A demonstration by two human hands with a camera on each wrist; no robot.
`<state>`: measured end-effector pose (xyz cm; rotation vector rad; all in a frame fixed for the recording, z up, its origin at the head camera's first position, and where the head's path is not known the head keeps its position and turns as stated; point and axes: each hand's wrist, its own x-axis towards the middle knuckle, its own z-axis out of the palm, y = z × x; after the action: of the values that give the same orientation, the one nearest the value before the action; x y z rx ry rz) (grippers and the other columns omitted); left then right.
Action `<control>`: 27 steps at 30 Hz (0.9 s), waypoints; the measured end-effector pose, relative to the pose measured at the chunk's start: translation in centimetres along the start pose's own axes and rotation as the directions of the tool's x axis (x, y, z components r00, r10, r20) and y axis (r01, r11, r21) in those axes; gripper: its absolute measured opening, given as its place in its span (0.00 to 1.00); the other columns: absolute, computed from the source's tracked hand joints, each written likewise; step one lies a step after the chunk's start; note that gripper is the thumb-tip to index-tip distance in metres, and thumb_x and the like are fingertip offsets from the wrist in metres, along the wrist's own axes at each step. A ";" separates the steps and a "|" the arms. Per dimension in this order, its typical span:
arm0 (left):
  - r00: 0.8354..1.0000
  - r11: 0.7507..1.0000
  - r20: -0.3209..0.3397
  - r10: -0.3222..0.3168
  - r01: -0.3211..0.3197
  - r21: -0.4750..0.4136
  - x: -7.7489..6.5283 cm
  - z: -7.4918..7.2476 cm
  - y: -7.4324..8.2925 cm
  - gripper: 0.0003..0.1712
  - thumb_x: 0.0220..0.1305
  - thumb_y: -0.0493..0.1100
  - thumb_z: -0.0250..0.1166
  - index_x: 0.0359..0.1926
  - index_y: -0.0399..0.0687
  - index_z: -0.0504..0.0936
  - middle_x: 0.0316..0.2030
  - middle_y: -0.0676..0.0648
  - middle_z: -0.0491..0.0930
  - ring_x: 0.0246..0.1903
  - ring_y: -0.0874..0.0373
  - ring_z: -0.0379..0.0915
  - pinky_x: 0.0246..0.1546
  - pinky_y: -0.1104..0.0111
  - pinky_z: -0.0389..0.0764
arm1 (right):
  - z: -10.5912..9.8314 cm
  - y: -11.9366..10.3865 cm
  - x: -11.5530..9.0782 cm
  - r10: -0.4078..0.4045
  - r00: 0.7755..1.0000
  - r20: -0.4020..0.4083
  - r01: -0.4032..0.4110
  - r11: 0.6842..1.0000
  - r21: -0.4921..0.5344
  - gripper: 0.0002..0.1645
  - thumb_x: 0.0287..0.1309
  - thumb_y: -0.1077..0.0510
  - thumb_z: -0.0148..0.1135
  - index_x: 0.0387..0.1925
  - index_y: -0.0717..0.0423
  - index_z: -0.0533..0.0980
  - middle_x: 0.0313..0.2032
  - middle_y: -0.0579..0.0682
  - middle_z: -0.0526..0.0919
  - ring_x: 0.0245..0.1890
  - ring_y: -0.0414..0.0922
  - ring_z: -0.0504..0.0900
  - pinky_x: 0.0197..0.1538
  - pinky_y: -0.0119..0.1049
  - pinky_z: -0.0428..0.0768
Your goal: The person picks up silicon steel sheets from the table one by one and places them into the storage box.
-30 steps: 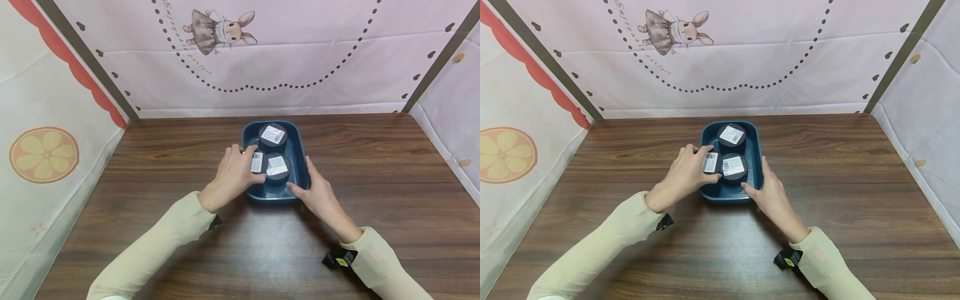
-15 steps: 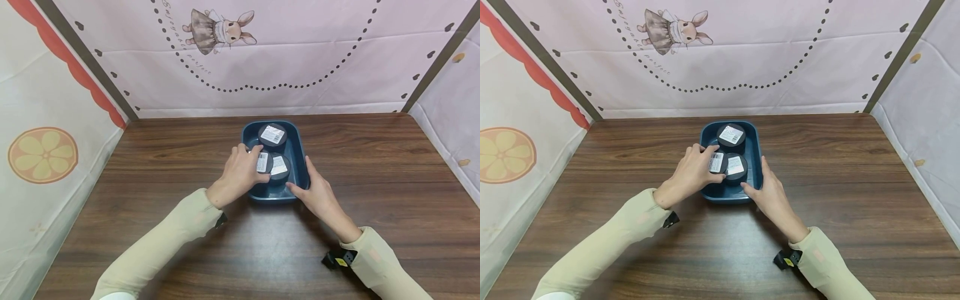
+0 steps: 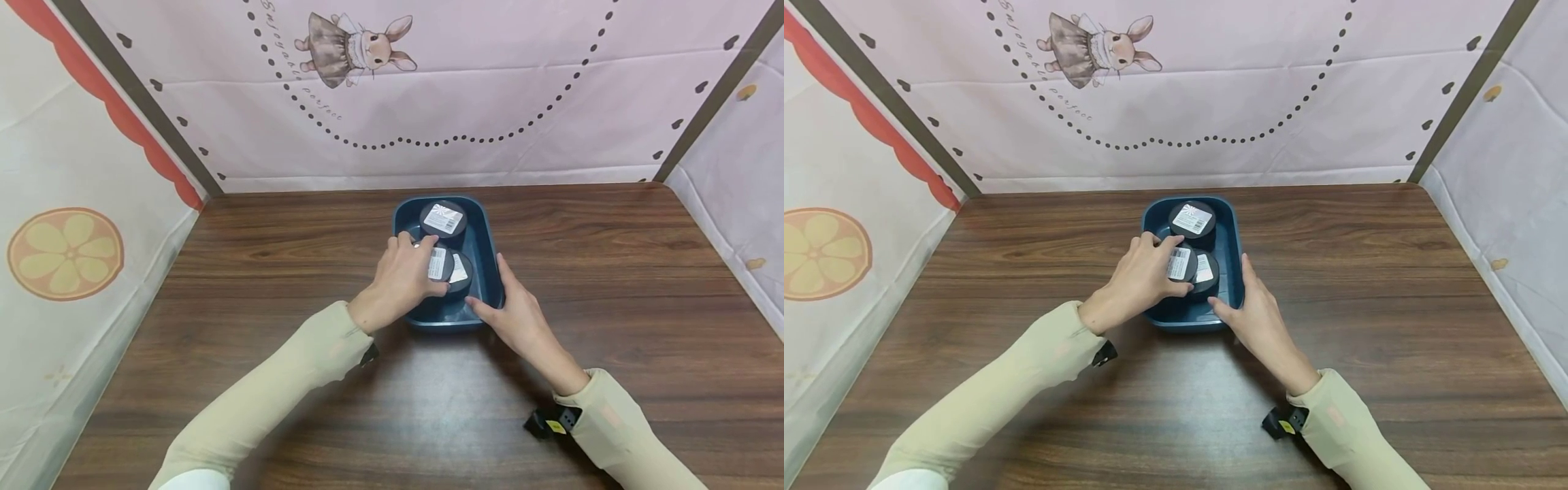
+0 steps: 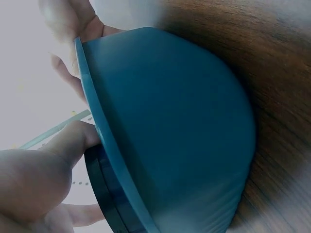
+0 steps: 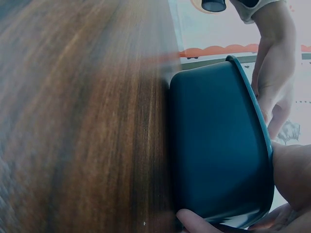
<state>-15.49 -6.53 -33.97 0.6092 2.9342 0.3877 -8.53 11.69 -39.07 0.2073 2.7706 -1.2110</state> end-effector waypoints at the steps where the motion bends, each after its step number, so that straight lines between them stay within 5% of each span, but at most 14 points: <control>1: 1.000 1.000 0.005 -0.001 0.001 -0.001 0.1 0.0 0.0 0.49 0.54 0.59 0.76 0.72 0.47 0.68 0.58 0.33 0.72 0.52 0.45 0.68 0.50 0.57 0.81 | 0.0 0.0 0.0 0.001 1.000 0.000 -0.001 1.000 -0.001 0.58 0.64 0.43 0.63 0.80 0.56 0.39 0.76 0.67 0.57 0.70 0.63 0.67 0.69 0.61 0.67; 27: 0.995 1.000 0.104 -0.001 0.002 -0.003 1.3 0.7 1.7 0.51 0.53 0.59 0.77 0.73 0.48 0.66 0.63 0.32 0.69 0.56 0.44 0.67 0.55 0.55 0.81 | 0.0 -0.2 -0.1 0.009 1.000 0.004 -0.009 1.000 0.004 0.58 0.64 0.44 0.63 0.80 0.55 0.39 0.75 0.66 0.58 0.69 0.63 0.68 0.69 0.61 0.68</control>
<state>-15.94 -4.32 -34.30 0.6075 2.8342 0.3498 -8.46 11.61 -38.92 0.2176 2.7611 -1.2136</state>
